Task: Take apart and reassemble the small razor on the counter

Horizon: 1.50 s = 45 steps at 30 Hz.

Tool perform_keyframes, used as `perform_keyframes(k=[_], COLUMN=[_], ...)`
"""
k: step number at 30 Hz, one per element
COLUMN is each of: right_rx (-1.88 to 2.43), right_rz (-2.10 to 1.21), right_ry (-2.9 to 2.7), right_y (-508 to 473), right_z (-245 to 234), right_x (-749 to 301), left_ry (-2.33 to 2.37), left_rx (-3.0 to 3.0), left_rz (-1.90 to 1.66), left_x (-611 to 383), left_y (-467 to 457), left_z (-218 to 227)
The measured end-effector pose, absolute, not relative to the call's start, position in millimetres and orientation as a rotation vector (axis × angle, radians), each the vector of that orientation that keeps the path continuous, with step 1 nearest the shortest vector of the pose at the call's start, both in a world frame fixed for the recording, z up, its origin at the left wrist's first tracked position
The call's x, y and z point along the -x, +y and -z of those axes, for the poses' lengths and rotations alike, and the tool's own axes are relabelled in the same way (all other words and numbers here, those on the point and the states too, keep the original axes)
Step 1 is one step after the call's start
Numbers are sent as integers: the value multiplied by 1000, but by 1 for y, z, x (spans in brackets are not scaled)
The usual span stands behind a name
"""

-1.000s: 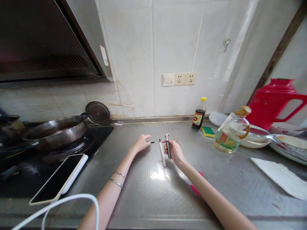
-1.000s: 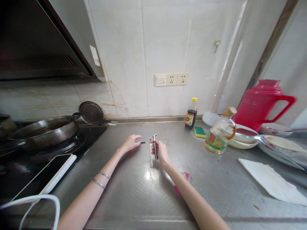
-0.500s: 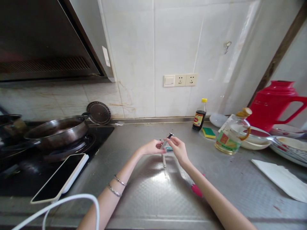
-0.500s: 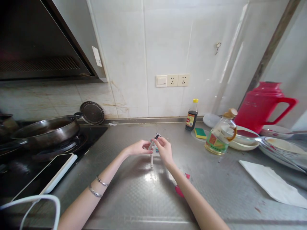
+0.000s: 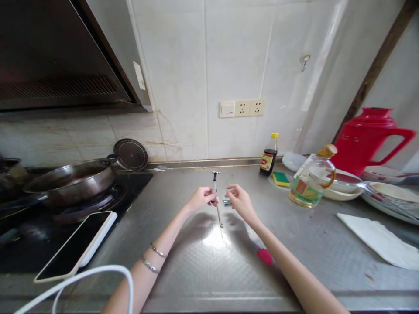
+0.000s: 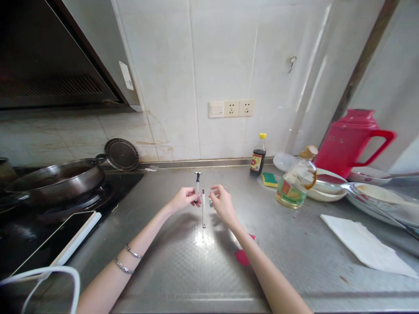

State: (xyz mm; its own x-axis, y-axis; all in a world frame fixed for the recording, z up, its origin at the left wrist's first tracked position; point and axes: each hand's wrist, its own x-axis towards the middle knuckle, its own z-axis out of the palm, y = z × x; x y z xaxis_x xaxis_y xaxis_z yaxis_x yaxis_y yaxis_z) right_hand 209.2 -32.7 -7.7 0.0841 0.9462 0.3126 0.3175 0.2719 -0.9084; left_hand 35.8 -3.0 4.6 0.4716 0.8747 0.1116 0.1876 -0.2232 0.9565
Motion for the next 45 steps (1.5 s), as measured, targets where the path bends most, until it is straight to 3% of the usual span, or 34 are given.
perform_keyframes(k=[6, 15, 20, 29, 42, 45], right_rx=[1638, 1757, 1729, 1418, 1078, 1054], right_rz=[-260, -141, -219, -654, -926, -819], right_ry=[-2078, -2227, -2169, -1823, -1374, -1409], right_y=[-49, -55, -53, -37, -16, -12], right_z=[21, 27, 30, 25, -1, -2], right_x=[-195, -183, -184, -195, -236, -245], left_ry=[986, 973, 967, 985, 1029, 1028], left_rx=[-1669, -1672, -1692, -1666, -1577, -1562], left_rz=[-962, -984, -956, -961, -913, -886], left_x=[-26, -26, -26, -27, -29, -30], left_y=[0, -2, -2, -4, 3, 5], left_z=[-18, -22, -20, -21, -1, 7])
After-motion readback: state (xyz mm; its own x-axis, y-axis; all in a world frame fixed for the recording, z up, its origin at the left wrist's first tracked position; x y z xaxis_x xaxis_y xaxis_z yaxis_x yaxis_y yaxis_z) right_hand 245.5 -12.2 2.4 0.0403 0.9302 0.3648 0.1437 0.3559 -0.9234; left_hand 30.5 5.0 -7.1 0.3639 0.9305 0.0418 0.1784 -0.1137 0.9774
